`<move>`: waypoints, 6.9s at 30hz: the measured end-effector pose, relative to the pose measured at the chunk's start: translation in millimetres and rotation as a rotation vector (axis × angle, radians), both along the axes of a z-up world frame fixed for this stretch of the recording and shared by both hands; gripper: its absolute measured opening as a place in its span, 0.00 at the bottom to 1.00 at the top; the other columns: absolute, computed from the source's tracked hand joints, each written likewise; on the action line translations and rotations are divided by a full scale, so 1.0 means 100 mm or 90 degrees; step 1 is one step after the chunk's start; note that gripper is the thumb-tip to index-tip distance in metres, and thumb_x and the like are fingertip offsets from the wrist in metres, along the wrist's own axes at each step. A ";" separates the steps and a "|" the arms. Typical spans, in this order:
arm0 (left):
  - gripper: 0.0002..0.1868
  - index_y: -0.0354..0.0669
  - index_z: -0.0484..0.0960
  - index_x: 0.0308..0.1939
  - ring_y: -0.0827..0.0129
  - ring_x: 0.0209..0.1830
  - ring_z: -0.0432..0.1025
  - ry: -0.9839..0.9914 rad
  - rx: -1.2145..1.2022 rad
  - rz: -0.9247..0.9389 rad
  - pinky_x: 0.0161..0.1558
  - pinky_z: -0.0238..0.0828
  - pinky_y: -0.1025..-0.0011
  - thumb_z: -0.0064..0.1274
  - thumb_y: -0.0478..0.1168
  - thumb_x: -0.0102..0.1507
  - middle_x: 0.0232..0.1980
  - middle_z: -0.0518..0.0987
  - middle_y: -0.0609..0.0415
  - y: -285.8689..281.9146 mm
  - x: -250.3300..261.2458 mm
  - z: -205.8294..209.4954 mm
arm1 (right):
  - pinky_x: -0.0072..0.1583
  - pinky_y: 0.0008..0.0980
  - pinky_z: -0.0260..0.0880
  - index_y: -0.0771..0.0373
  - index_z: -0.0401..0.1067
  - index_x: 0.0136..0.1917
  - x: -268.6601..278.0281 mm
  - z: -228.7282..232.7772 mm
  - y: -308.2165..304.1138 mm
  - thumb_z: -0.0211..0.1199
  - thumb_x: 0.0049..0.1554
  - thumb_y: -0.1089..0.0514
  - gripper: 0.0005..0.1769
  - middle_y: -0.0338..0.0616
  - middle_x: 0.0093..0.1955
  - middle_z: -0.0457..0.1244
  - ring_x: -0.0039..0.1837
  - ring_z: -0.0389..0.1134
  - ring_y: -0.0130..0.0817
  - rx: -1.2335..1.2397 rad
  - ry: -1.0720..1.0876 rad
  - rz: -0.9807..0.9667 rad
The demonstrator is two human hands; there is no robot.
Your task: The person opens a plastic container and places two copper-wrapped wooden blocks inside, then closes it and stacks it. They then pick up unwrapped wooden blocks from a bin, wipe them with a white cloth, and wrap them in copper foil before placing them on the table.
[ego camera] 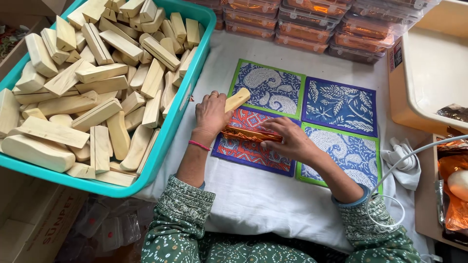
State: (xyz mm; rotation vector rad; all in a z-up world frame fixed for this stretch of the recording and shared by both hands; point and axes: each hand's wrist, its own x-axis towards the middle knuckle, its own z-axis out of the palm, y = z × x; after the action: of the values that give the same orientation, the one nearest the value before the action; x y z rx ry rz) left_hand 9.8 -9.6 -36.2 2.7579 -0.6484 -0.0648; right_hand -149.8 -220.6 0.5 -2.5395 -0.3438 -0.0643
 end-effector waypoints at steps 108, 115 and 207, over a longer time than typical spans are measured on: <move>0.08 0.44 0.82 0.33 0.82 0.26 0.70 0.547 -1.016 -0.054 0.29 0.64 0.79 0.51 0.29 0.64 0.31 0.80 0.62 -0.90 -0.15 -0.08 | 0.58 0.40 0.73 0.63 0.76 0.58 -0.59 0.10 -0.98 0.67 0.59 0.56 0.16 0.49 0.59 0.68 0.60 0.71 0.42 -0.011 -0.165 -0.399; 0.07 0.36 0.83 0.33 0.76 0.32 0.76 0.536 -1.080 -0.059 0.38 0.74 0.76 0.50 0.27 0.63 0.36 0.83 0.56 -0.75 -0.06 0.20 | 0.75 0.44 0.56 0.57 0.68 0.71 -0.21 -0.14 -1.06 0.67 0.49 0.60 0.35 0.47 0.75 0.58 0.77 0.55 0.45 -0.016 -0.070 -0.226; 0.28 0.39 0.82 0.52 0.64 0.44 0.82 0.292 -0.404 -0.230 0.48 0.78 0.66 0.68 0.35 0.47 0.43 0.87 0.50 -2.00 -0.33 -0.45 | 0.63 0.38 0.73 0.63 0.68 0.69 -0.52 -0.15 -1.17 0.66 0.59 0.58 0.26 0.48 0.61 0.68 0.61 0.72 0.40 0.280 -0.064 -0.351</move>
State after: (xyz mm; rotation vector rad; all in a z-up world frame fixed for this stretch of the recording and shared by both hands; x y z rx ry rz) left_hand -23.0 -209.8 -81.1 1.9059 -0.8445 -0.4676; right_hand -201.7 -337.1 -14.9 -2.1227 0.3133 -0.4287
